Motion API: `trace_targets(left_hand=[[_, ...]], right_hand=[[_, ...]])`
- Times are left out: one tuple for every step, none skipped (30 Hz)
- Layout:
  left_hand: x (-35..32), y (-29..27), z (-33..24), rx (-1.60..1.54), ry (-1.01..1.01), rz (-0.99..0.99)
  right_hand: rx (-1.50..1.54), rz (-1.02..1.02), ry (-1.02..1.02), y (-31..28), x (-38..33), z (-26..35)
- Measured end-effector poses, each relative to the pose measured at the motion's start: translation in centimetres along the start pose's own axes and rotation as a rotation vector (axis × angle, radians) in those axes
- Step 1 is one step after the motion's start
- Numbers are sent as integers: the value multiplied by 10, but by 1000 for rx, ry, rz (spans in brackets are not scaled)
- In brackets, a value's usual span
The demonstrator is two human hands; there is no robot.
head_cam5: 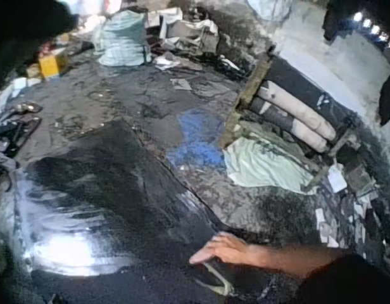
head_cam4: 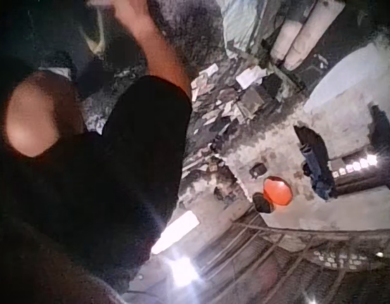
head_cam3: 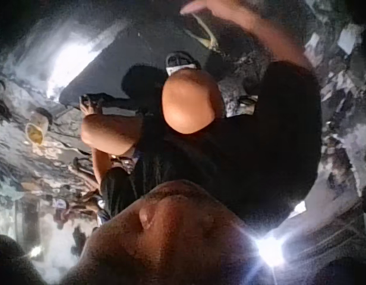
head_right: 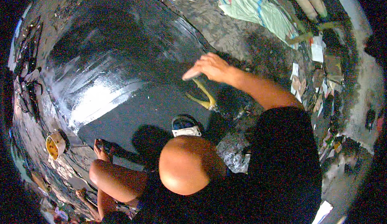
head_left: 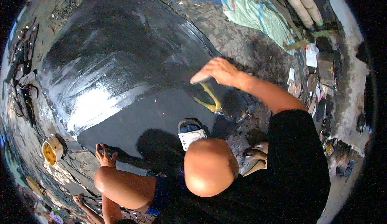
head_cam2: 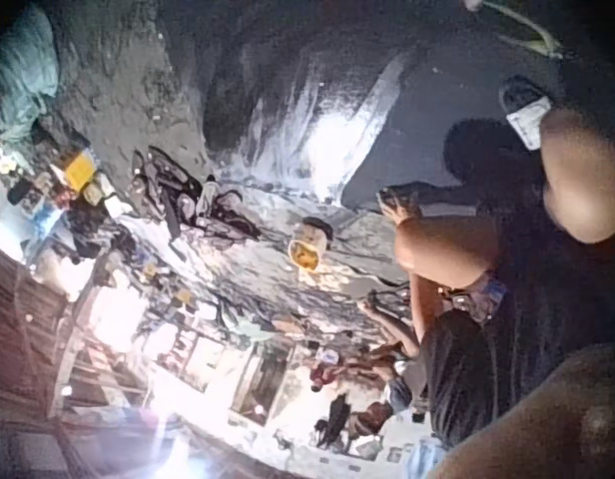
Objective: The person pours a yellow adhesive from a container onto a black rubber sheet and spreads it evenly using a scraper. The person then lifts the sheet and places it aside.
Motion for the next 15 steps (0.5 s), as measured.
trace_targets(left_hand=[[9,0,-10,-13,17,12],[5,-3,-11,-12,7,13],[2,-4,-3,-8,31,-21],[-4,-3,5,-7,2,-20],[1,5,1,-24,-9,-12],[-1,6,-1,-34,-41,-9],[3,4,-12,-35,-72,31],[6,1,-22,-31,-88,35],[11,-2,-32,-29,-104,39],[7,-6,-31,-13,-129,49],[3,-6,-25,-15,-74,-21],[-3,-5,-17,0,-104,-2],[-2,-3,-20,1,-124,21],[-1,-4,-24,6,-145,43],[-2,-12,-24,5,-158,36]], right_hand=[[-13,85,102,0,-31,15],[-22,168,195,-3,-47,34],[21,194,283,6,-62,46],[140,136,372,16,-77,52],[305,51,563,20,-92,53],[394,-72,653,10,-88,58],[320,-161,773,17,-85,53],[250,-247,893,23,-75,54],[235,-350,900,29,-58,50],[214,-375,914,39,-29,42],[213,-444,906,33,7,42],[246,-473,925,28,44,42],[319,-403,923,26,76,35],[298,-465,824,20,106,38],[285,-526,713,14,140,43]])
Point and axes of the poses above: each hand's wrist, its own x-axis towards the middle knuckle, its own y-axis out of the palm, z = x × y, the point moved 3 cm from there along x, towards the middle knuckle
